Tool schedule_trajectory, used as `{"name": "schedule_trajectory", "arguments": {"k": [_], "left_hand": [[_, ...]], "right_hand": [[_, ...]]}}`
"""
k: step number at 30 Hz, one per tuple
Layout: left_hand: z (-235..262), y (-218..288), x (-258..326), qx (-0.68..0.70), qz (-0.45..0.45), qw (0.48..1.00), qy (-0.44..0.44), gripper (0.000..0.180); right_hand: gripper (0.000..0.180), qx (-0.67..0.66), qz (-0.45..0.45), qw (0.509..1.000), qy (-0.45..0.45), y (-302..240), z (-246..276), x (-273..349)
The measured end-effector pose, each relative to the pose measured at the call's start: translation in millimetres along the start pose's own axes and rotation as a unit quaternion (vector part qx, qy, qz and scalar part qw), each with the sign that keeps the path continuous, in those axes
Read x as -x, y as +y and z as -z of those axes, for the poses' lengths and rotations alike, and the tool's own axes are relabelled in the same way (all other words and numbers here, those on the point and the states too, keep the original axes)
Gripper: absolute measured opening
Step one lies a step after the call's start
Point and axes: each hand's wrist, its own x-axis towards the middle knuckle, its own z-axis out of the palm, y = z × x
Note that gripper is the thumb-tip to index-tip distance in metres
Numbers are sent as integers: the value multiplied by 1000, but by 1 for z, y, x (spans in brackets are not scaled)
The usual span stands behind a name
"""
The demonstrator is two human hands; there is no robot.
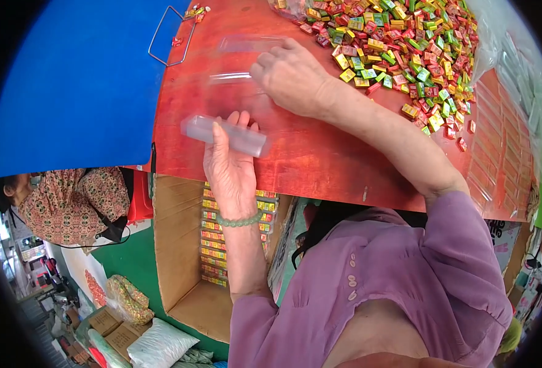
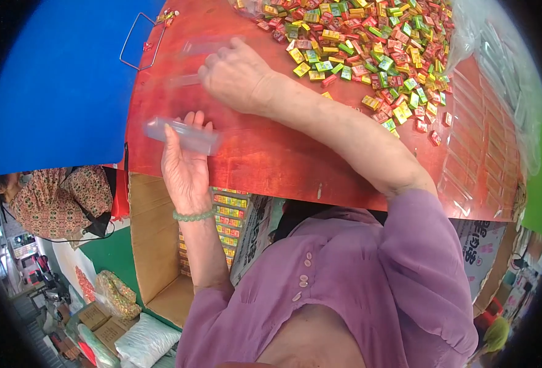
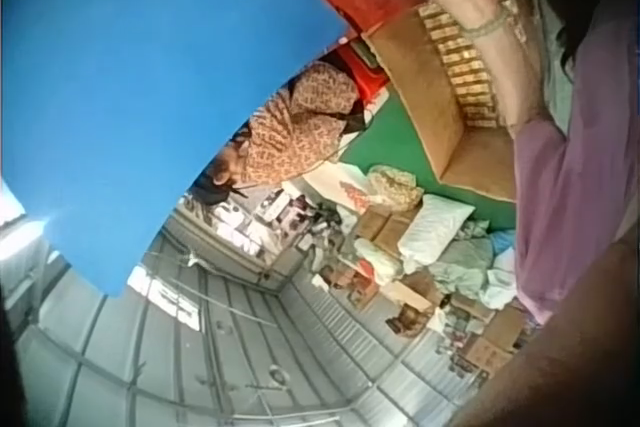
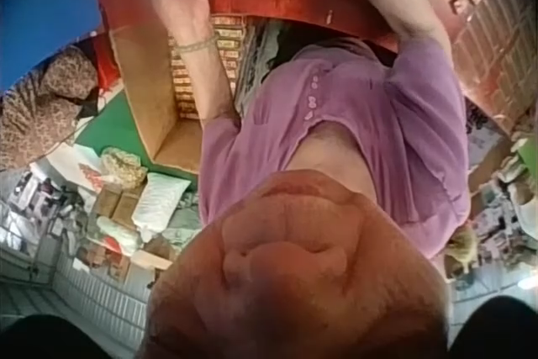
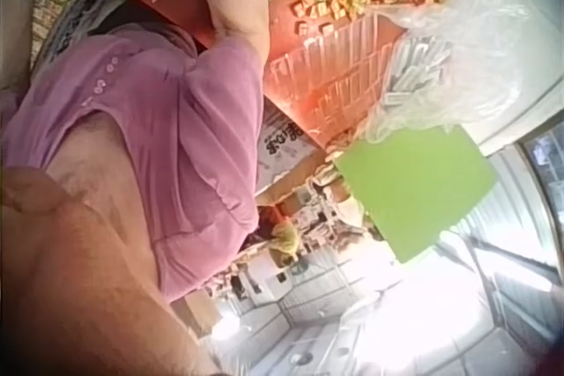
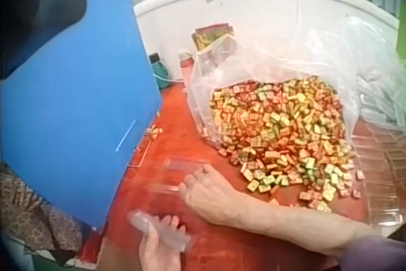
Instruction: Manually organizing and packing individual colorful candies into plastic trays and containers.
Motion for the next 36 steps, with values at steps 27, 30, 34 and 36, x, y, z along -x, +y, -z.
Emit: {"name": "schedule_trajectory", "arguments": {"k": [27,30,34,36], "left_hand": [[-6,-7,12,-3,-44,994,-103,40],[-2,-7,10,-11,-49,997,-54,43],[2,3,15,-6,-32,999,2,46],[1,6,19,-11,-31,999,5,45]], "right_hand": [[20,-690,-224,636,-263,-23,18,17],[14,-598,-176,770,-133,-28,20,20],[7,-212,-66,971,-87,-29,25,16],[7,-84,-12,995,-52,-31,19,16]]}}
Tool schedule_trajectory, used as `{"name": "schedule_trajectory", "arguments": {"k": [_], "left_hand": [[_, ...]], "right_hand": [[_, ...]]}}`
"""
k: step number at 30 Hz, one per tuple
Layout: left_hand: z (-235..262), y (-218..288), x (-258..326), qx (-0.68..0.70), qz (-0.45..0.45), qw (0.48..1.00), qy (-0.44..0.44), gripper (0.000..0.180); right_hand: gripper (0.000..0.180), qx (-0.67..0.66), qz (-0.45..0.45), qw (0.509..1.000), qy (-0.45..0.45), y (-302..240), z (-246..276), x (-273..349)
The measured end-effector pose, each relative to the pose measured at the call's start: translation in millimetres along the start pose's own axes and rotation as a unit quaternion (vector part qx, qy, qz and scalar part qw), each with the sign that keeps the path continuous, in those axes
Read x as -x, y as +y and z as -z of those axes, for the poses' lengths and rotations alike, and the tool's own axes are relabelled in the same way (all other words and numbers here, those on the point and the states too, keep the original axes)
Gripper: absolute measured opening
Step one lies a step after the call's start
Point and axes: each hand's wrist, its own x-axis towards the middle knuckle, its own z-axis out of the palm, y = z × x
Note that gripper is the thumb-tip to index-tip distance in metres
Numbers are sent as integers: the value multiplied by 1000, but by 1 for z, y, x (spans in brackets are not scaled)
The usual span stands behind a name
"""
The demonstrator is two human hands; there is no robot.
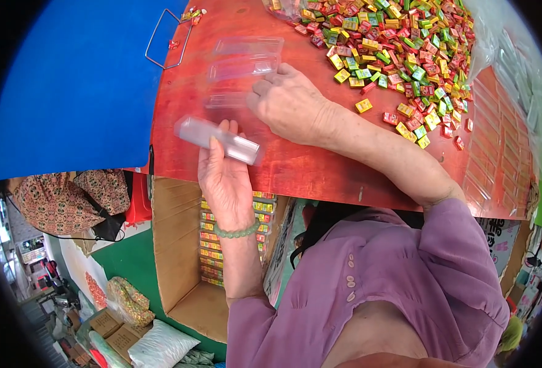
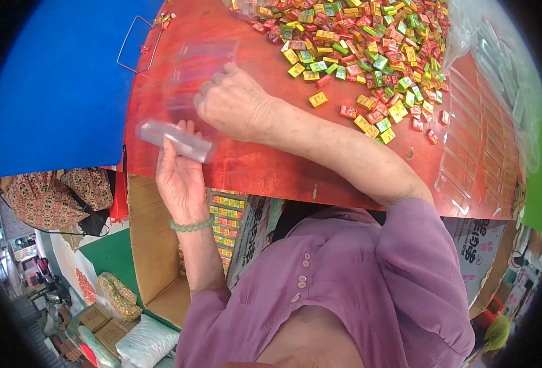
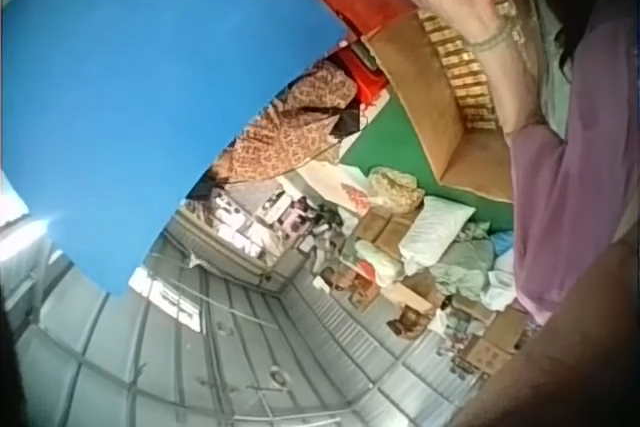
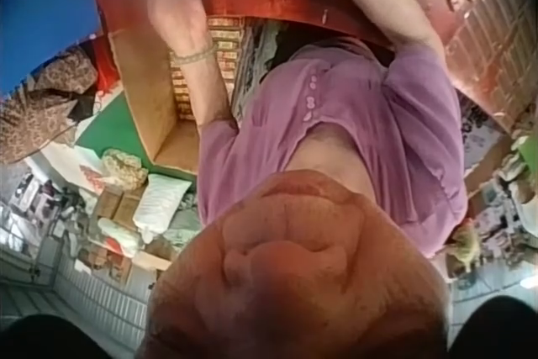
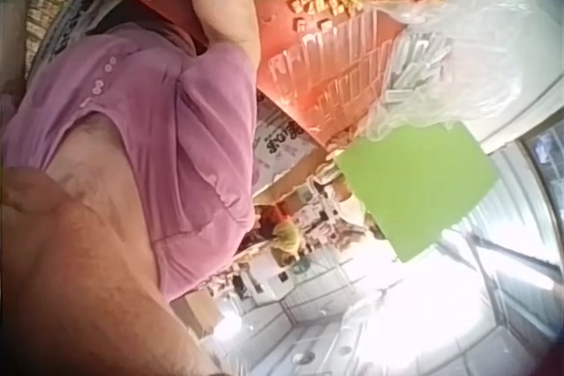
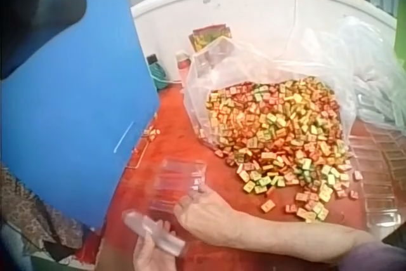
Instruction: Manually organizing and packing individual colorful candies into plastic trays and containers.
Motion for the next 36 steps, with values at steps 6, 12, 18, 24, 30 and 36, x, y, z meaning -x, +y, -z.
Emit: {"name": "schedule_trajectory", "arguments": {"k": [6,12,18,24,30,36], "left_hand": [[-2,4,7,-1,16,1000,-6,41],[1,-3,10,12,9,1000,-26,39],[5,-7,11,17,-3,999,-47,39],[4,-4,15,25,-4,997,-78,39],[14,1,16,-9,-14,998,-56,40],[20,7,25,-29,-22,999,-15,44]], "right_hand": [[10,95,25,993,-66,4,-13,-7],[12,98,1,995,-19,3,-8,-2],[27,-384,-78,906,-159,-18,26,9],[23,-555,-121,797,-203,-12,11,10],[15,-546,-139,812,-152,-17,10,13],[8,-46,-4,999,-15,-26,8,16]]}}
